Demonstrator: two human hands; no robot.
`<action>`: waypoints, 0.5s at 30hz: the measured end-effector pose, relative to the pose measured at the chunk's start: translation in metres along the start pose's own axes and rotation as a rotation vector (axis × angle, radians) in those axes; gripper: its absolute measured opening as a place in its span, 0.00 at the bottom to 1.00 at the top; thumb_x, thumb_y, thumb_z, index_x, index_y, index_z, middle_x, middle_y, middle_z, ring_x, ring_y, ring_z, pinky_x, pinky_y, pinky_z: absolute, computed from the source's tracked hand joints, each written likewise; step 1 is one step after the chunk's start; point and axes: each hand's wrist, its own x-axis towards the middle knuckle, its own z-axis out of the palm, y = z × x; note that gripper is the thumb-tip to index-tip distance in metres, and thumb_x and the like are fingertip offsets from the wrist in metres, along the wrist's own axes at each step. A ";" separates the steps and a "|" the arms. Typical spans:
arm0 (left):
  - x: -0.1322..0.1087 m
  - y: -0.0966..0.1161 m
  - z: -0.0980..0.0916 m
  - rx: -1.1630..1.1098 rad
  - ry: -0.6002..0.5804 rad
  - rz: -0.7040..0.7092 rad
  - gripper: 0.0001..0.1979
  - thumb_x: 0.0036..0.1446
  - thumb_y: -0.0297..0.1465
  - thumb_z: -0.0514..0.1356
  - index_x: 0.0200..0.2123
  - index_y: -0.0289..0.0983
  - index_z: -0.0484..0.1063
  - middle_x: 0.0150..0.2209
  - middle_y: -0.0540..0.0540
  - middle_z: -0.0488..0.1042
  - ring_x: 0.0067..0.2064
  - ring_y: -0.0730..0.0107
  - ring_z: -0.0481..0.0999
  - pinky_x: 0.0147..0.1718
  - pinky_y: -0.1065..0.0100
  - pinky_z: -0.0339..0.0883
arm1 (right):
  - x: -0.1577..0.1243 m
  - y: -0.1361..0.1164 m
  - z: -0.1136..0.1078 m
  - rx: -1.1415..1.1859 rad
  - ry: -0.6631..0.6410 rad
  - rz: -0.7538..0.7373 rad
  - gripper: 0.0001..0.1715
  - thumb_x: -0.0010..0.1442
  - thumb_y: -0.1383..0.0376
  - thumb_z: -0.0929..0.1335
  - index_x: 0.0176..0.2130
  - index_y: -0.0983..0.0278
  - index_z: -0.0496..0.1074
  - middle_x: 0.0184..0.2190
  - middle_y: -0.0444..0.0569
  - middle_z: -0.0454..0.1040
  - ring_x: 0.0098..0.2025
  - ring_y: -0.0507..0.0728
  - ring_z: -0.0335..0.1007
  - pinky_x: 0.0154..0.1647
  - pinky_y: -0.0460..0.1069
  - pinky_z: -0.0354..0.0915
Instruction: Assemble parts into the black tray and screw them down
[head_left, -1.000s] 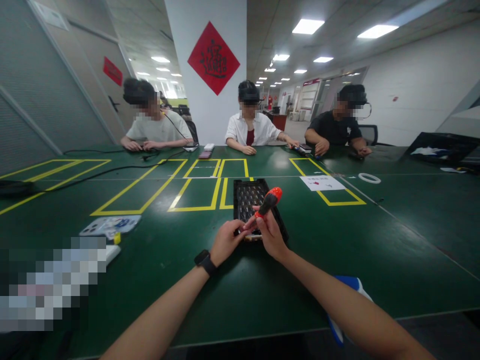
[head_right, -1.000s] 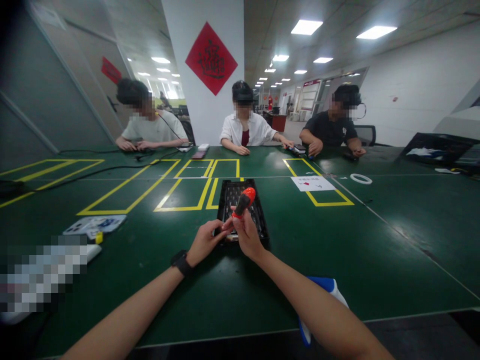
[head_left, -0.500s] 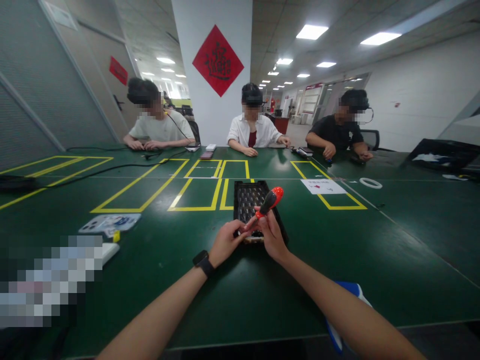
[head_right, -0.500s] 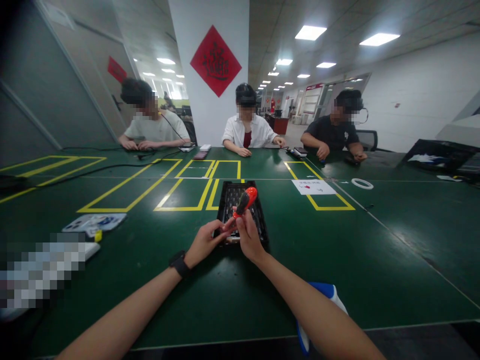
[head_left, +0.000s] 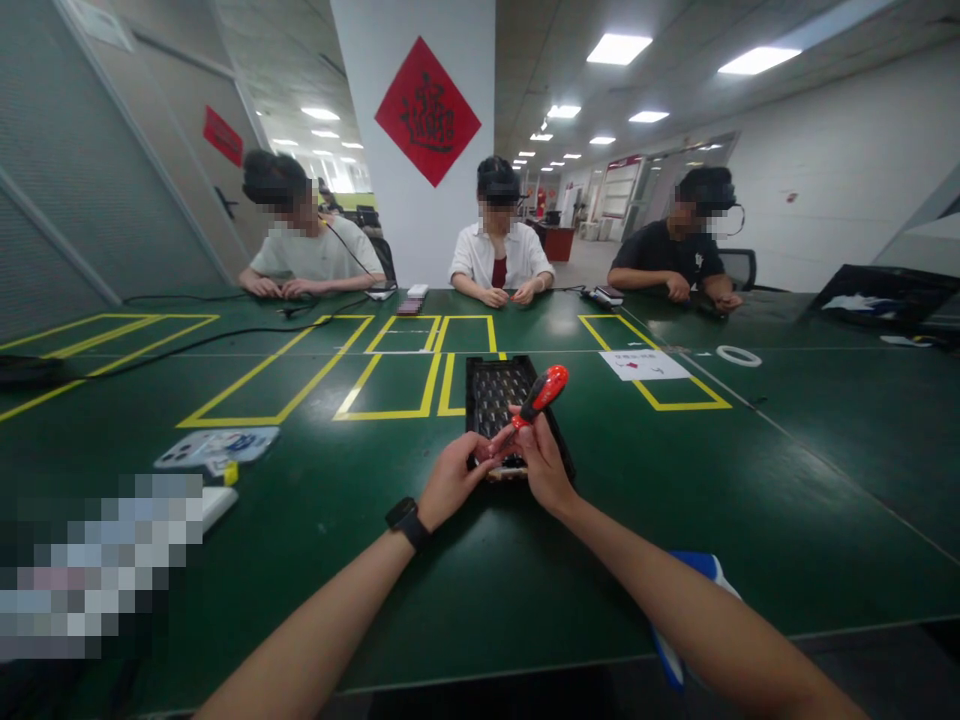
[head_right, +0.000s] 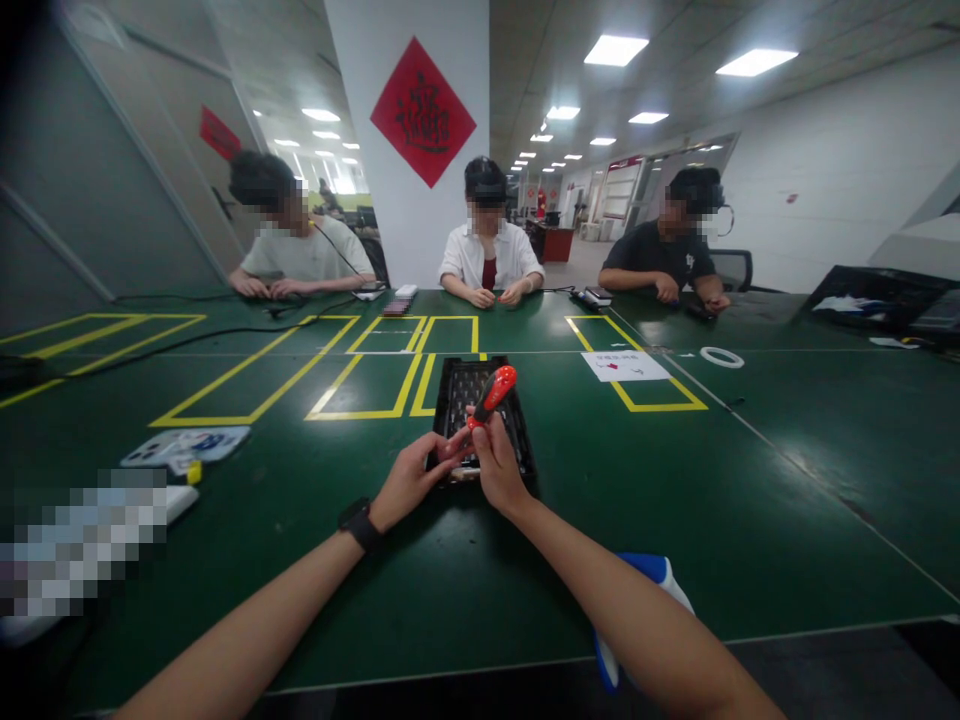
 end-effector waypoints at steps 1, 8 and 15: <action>0.000 0.000 -0.001 0.006 -0.011 -0.001 0.07 0.55 0.34 0.56 0.33 0.36 0.65 0.30 0.49 0.69 0.32 0.72 0.67 0.32 0.70 0.60 | 0.000 -0.001 0.001 -0.008 -0.002 0.004 0.21 0.63 0.56 0.57 0.53 0.61 0.57 0.35 0.48 0.70 0.35 0.52 0.70 0.37 0.51 0.69; 0.000 -0.003 -0.002 0.052 -0.048 0.050 0.07 0.59 0.32 0.51 0.32 0.36 0.65 0.31 0.47 0.69 0.33 0.71 0.66 0.33 0.70 0.58 | -0.001 -0.001 0.004 0.001 -0.020 0.011 0.23 0.63 0.55 0.56 0.56 0.59 0.56 0.37 0.49 0.70 0.37 0.53 0.70 0.38 0.52 0.70; 0.000 -0.003 0.000 0.050 -0.043 0.052 0.06 0.58 0.33 0.54 0.34 0.36 0.66 0.32 0.48 0.69 0.34 0.71 0.66 0.34 0.70 0.58 | -0.001 0.002 0.003 -0.011 0.002 0.003 0.22 0.63 0.56 0.57 0.54 0.61 0.57 0.36 0.48 0.71 0.36 0.52 0.70 0.37 0.50 0.69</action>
